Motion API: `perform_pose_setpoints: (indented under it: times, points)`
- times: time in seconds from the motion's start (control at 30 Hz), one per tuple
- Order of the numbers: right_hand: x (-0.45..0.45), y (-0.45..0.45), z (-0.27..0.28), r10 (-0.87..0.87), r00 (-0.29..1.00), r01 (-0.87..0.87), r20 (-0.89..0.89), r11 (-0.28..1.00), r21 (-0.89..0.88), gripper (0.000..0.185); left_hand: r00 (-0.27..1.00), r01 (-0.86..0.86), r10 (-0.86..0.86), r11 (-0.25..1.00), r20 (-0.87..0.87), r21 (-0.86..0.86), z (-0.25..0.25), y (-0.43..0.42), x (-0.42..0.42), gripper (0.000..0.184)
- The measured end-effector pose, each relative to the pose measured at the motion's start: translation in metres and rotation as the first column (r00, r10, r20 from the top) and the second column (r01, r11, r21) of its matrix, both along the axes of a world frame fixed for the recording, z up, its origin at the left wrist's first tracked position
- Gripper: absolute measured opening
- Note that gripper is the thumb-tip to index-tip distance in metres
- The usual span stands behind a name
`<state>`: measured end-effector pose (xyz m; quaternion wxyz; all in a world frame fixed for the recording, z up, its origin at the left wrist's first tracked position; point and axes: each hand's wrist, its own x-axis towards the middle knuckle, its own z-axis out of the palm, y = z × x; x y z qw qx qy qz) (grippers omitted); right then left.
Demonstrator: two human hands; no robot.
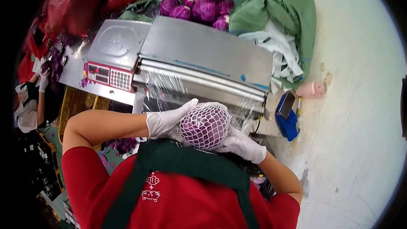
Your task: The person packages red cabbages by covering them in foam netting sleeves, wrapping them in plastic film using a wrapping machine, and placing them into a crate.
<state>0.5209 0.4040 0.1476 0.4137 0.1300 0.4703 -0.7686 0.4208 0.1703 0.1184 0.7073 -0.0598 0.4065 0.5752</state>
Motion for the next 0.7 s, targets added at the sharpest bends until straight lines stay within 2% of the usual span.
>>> perform_pose_setpoints:
  times: [0.07, 0.17, 0.2, 0.23, 0.27, 0.3, 0.33, 0.37, 0.4, 0.43, 0.47, 0.5, 0.53, 0.6, 0.63, 0.67, 0.7]
  points:
    - [0.013, 0.000, -0.014, -0.013, 0.998, 0.015, 0.058, 0.999, -0.030, 0.083, 0.997, -0.069, 0.069, 0.998, 0.032, -0.013, -0.006, 0.004, 0.016, 0.082]
    - [0.021, 0.004, -0.044, -0.016, 0.987, 0.025, 0.161, 0.998, -0.050, 0.083, 0.995, -0.080, 0.080, 0.997, 0.052, 0.007, -0.041, 0.000, 0.027, 0.081]
    - [0.026, 0.004, -0.051, -0.011, 0.975, 0.022, 0.221, 0.999, -0.044, 0.084, 0.995, -0.097, 0.095, 0.992, 0.030, 0.081, -0.052, -0.004, 0.034, 0.082]
    - [0.035, 0.007, -0.052, -0.018, 0.981, 0.022, 0.194, 1.000, -0.018, 0.066, 0.989, -0.147, 0.146, 0.984, 0.022, 0.101, -0.055, -0.010, 0.042, 0.076]
    - [0.044, 0.010, -0.056, -0.025, 0.980, 0.030, 0.198, 0.999, -0.022, 0.066, 0.981, -0.195, 0.195, 0.973, 0.012, 0.123, -0.048, -0.016, 0.047, 0.070]
    - [0.055, 0.013, -0.061, -0.110, 0.977, 0.121, 0.181, 0.991, -0.053, 0.065, 0.957, -0.168, 0.171, 0.985, -0.233, 0.032, -0.036, -0.030, 0.053, 0.062]
    - [0.065, 0.014, -0.064, -0.195, 0.966, 0.212, 0.169, 0.974, -0.085, 0.064, 0.881, -0.161, 0.114, 0.985, -0.460, -0.063, -0.028, -0.047, 0.062, 0.055]
    - [0.070, 0.010, -0.053, -0.353, 0.896, 0.393, 0.269, 0.913, -0.110, 0.063, 0.704, -0.217, 0.091, 0.972, -0.704, -0.092, -0.029, -0.063, 0.075, 0.048]
    - [0.080, 0.006, -0.054, -0.358, 0.894, 0.399, 0.270, 0.910, -0.113, 0.063, 0.464, -0.279, 0.044, 0.955, -0.885, -0.099, -0.030, -0.078, 0.088, 0.042]
    - [0.095, 0.002, -0.057, -0.426, 0.904, 0.427, -0.035, 0.902, 0.056, 0.062, 0.356, -0.314, -0.033, 0.937, -0.934, -0.153, -0.031, -0.092, 0.096, 0.034]
    - [0.109, -0.003, -0.063, -0.406, 0.847, 0.489, -0.344, 0.847, 0.206, 0.060, 0.242, -0.356, -0.114, 0.913, -0.964, -0.198, -0.031, -0.099, 0.102, 0.027]
    - [0.120, -0.012, -0.078, -0.311, 0.772, 0.569, -0.554, 0.727, 0.385, 0.039, 0.313, -0.519, 0.177, 0.854, -0.933, -0.013, -0.032, -0.092, 0.110, 0.016]
    - [0.127, -0.009, -0.088, -0.314, 0.770, 0.571, -0.556, 0.727, 0.380, 0.039, 0.223, -0.565, 0.282, 0.817, -0.933, 0.112, -0.029, -0.082, 0.110, 0.018]
    - [0.126, -0.010, -0.084, -0.376, 0.814, 0.562, -0.442, 0.700, 0.441, 0.024, 0.237, -0.657, 0.369, 0.742, -0.899, 0.131, -0.030, -0.064, 0.101, 0.025]
    - [0.121, -0.017, -0.081, -0.585, 0.666, 0.743, -0.463, 0.576, 0.340, 0.028, 0.322, -0.747, 0.515, 0.653, -0.795, 0.121, -0.030, -0.055, 0.100, 0.026]
    - [0.116, -0.012, -0.066, -0.625, 0.659, 0.751, -0.418, 0.579, 0.318, 0.031, 0.306, -0.752, 0.513, 0.647, -0.802, 0.127, -0.017, -0.046, 0.096, 0.028]
    - [0.113, -0.003, -0.057, -0.727, 0.626, 0.779, -0.282, 0.564, 0.275, 0.033, 0.436, -0.801, 0.711, 0.586, -0.552, 0.122, -0.023, -0.056, 0.091, 0.027]
